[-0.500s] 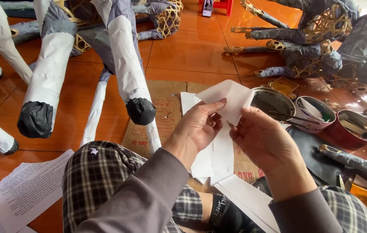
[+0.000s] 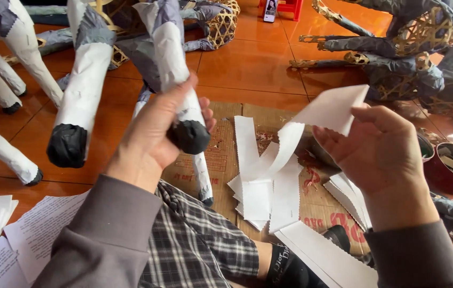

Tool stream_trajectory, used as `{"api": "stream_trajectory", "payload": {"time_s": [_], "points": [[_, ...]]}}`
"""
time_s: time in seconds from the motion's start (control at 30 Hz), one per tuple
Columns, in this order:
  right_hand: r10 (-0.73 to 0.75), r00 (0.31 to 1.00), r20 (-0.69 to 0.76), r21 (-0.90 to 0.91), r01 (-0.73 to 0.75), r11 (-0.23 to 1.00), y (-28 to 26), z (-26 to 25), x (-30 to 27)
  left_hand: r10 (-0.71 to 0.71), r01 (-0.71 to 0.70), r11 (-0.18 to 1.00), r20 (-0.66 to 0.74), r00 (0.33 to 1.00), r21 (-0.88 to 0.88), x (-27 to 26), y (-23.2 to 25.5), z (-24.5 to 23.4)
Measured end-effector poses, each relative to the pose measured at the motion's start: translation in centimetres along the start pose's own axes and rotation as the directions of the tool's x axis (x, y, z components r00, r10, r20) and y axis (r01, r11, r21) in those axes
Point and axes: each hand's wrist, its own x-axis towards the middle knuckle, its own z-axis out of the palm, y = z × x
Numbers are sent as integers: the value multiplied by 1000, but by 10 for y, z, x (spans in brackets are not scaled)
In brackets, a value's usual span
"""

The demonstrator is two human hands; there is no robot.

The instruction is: Tearing strips of paper and pasting them onto a bamboo animal frame to cover it.

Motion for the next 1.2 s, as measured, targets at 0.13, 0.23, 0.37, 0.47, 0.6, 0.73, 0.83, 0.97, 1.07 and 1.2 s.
{"api": "stream_trajectory", "payload": {"time_s": [0.13,0.23,0.37,0.47,0.6,0.73,0.83,0.97,1.07,1.2], "points": [[21,993,119,-2,-20,1000,-2,23,29,2,-3,1000,107,994,11,-5,-6,-6],[28,973,229,-27,-22,999,1,56,48,-18,20,1000,160,987,-12,-19,-9,-10],[99,946,308,-24,-96,995,18,102,77,-18,31,999,264,964,-45,-31,-5,-5],[166,934,317,34,-186,982,38,123,102,-47,58,998,262,964,-37,-24,-2,-6],[231,915,332,69,-268,961,44,137,121,-290,328,938,264,920,-113,20,-6,-17],[250,923,293,153,-304,940,34,134,114,-87,302,910,582,808,-283,129,-54,-46],[213,956,202,47,-227,973,12,131,114,12,357,860,715,699,-364,189,-66,-49],[150,976,160,-30,-147,989,-15,113,128,4,119,856,236,972,-504,181,-37,-43],[114,980,165,-139,-91,986,-29,110,139,30,-32,923,-10,1000,-384,165,-8,-28],[92,972,215,-201,-48,978,-52,136,151,-179,52,956,-434,883,-289,146,52,3]]}}
